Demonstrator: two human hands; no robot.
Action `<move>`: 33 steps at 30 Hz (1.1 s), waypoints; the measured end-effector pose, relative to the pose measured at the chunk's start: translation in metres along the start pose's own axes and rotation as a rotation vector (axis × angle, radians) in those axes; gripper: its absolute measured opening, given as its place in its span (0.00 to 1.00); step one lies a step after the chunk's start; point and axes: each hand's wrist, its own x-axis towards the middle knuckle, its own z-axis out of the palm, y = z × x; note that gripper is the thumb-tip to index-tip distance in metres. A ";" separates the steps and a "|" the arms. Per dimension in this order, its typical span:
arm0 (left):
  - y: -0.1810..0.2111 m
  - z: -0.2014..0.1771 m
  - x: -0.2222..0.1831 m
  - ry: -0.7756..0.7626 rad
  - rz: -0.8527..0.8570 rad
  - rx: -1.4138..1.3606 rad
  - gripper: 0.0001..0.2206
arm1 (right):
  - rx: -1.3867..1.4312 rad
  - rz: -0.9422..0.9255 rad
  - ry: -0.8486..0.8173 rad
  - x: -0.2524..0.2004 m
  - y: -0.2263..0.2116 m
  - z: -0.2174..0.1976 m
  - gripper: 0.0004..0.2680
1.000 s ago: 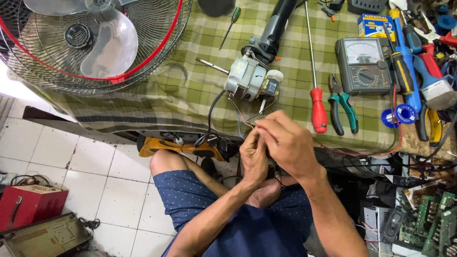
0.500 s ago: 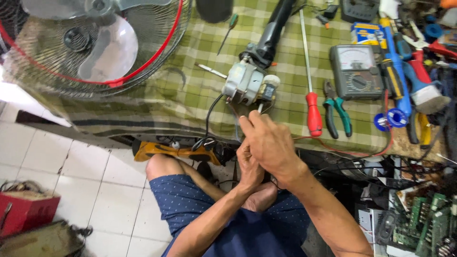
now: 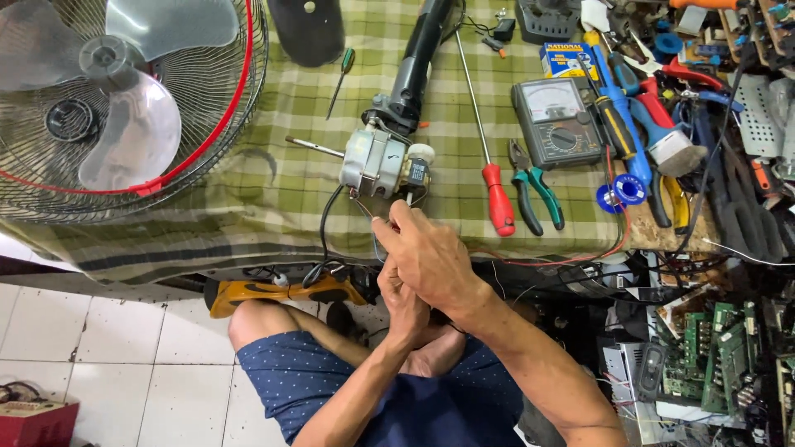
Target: Disassembling and inspecting an electric fan motor using a screwdriver and pliers on a repair bench.
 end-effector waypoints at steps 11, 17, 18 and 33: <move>0.030 -0.008 -0.010 -0.056 -0.042 -0.098 0.16 | 0.424 0.209 0.204 -0.013 0.009 -0.012 0.13; 0.046 -0.025 -0.004 0.005 -0.012 -0.262 0.21 | 1.139 0.661 0.313 -0.056 0.018 0.011 0.08; 0.047 -0.024 0.002 0.010 0.000 -0.299 0.23 | 1.317 0.784 0.333 -0.065 0.019 0.022 0.08; 0.054 -0.013 0.020 0.090 0.006 -0.267 0.18 | 1.693 0.996 0.147 -0.058 0.009 0.016 0.13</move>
